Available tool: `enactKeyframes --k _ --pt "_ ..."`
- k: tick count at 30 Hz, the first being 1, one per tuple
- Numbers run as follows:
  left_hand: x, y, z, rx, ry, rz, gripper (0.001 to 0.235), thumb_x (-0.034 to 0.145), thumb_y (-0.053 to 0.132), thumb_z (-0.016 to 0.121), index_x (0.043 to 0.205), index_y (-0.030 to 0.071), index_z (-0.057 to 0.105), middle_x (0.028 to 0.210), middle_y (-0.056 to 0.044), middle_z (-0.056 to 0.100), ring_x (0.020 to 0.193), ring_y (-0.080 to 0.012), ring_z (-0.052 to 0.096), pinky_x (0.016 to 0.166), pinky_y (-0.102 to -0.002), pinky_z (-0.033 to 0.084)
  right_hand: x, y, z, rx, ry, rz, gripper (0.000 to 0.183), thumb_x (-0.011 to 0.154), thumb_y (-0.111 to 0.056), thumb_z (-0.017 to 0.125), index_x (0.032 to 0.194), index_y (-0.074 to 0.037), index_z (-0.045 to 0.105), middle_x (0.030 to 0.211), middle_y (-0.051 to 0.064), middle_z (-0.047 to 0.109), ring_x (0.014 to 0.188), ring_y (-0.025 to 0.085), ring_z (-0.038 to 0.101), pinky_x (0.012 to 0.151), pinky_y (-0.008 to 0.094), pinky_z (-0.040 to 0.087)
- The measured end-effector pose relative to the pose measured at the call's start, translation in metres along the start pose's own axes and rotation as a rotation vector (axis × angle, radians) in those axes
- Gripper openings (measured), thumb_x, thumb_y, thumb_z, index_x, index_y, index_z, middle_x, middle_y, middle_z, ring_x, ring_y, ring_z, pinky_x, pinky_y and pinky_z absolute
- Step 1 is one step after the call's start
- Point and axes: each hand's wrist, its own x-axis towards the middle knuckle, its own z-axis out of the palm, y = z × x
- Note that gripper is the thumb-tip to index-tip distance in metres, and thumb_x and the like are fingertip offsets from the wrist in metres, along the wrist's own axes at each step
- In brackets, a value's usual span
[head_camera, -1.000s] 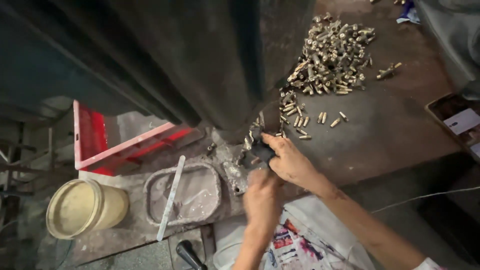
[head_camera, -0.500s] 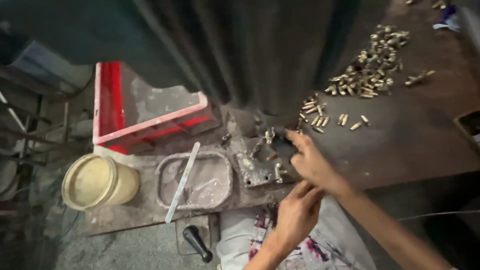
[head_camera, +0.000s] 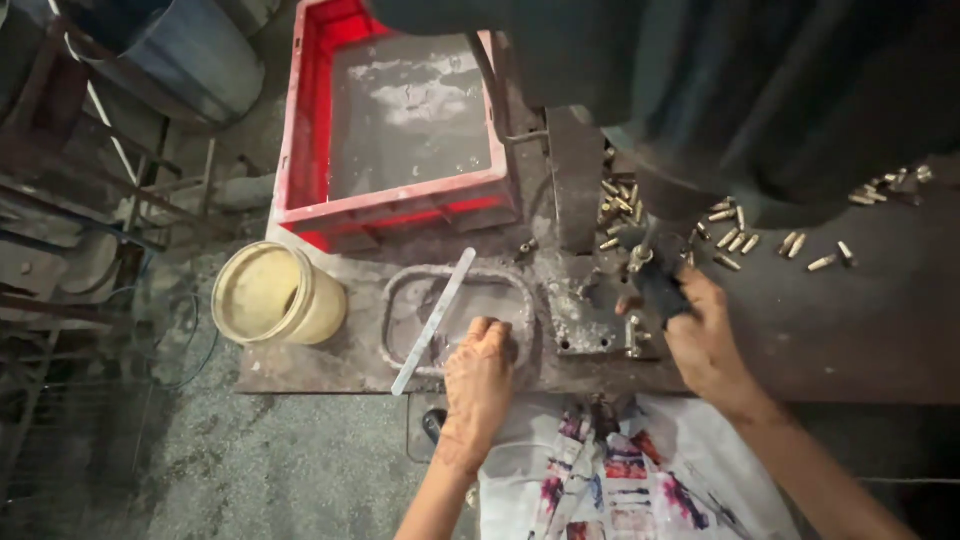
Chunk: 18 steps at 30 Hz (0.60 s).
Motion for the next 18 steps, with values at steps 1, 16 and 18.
enactKeyframes --k 1,16,18 --pt "0.001 0.002 -0.002 -0.001 -0.002 -0.003 0.014 0.088 0.006 0.063 0.099 0.007 0.071 0.107 -0.012 0.069 0.088 -0.0381 0.068 0.074 -0.048 0.052 -0.001 -0.015 0.002 -0.001 0.000 0.003 0.040 0.093 0.006 0.044 0.127 0.004 0.064 0.111 0.010 0.069 0.099 0.019 0.067 0.096 0.035 0.053" --pt "-0.046 0.032 0.025 -1.333 -0.063 -0.243 0.021 0.089 0.002 0.075 0.109 -0.001 0.073 0.097 -0.004 0.075 0.088 -0.0097 0.070 0.079 -0.023 0.056 0.001 -0.019 -0.008 -0.040 -0.169 -0.206 0.051 0.091 -0.009 0.047 0.142 -0.006 0.041 0.119 0.007 0.065 0.108 0.015 0.064 0.103 0.032 0.048" --pt "-0.065 0.052 0.059 -1.251 0.013 -0.231 0.017 0.087 -0.002 0.078 0.103 -0.002 0.075 0.096 -0.004 0.074 0.082 -0.0083 0.067 0.072 -0.023 0.056 0.005 -0.042 -0.002 -0.160 -0.173 -0.105 0.055 0.080 -0.004 0.042 0.132 -0.001 0.059 0.112 0.008 0.069 0.102 0.016 0.066 0.099 0.032 0.051"
